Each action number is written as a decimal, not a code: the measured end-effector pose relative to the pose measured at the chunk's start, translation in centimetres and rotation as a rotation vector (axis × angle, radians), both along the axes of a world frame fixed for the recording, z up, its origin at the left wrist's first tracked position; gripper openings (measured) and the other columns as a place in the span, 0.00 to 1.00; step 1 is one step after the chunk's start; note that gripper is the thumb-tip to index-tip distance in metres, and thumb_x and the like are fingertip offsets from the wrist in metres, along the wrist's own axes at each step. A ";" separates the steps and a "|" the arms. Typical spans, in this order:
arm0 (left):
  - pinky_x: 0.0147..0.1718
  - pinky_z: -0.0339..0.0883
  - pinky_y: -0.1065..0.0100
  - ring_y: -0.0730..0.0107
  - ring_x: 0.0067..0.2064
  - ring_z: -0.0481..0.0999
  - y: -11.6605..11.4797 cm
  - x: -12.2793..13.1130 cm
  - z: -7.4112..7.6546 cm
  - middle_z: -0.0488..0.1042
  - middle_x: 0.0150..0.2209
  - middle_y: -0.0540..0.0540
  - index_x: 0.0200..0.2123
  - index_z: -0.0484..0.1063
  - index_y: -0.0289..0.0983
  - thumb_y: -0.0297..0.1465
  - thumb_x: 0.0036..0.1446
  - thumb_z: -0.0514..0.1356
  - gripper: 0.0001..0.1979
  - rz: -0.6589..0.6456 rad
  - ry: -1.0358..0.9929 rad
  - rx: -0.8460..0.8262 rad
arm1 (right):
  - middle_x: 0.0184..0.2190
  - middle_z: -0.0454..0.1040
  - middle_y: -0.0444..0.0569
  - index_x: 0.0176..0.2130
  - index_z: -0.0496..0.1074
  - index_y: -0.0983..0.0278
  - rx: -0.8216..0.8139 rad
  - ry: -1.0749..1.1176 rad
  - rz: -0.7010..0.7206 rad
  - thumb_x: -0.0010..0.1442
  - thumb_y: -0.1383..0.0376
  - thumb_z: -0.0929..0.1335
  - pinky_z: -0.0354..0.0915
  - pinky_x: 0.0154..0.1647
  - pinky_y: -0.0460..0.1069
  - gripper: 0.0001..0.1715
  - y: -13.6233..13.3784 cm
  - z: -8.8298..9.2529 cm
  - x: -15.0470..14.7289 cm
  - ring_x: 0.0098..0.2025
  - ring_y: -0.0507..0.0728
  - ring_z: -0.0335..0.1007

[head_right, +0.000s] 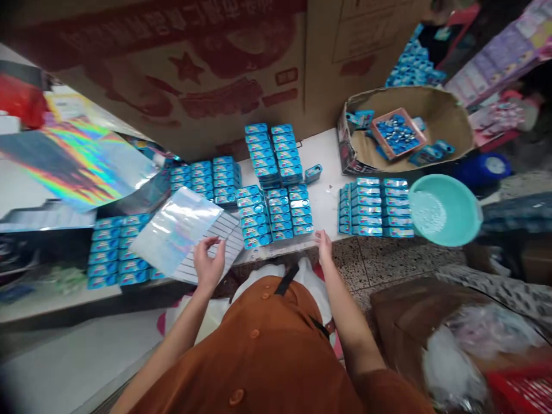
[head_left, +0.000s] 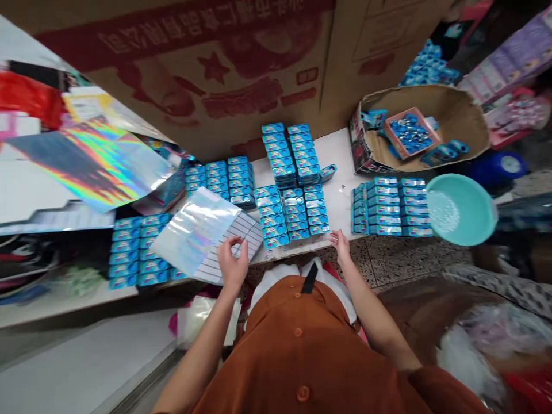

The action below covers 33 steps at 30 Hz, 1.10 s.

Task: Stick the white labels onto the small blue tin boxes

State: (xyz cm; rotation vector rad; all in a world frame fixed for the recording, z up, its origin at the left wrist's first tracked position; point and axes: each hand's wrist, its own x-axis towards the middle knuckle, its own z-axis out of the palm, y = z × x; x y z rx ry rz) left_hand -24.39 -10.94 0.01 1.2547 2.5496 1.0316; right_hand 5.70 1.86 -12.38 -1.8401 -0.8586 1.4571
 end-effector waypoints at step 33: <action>0.38 0.62 0.67 0.63 0.42 0.74 14.2 18.4 -8.7 0.75 0.40 0.43 0.41 0.68 0.39 0.37 0.58 0.56 0.10 -0.401 -0.192 -0.679 | 0.49 0.72 0.49 0.51 0.69 0.60 0.314 -0.082 0.427 0.49 0.64 0.69 0.67 0.49 0.52 0.28 0.9 -4.8 1.6 0.41 0.55 0.71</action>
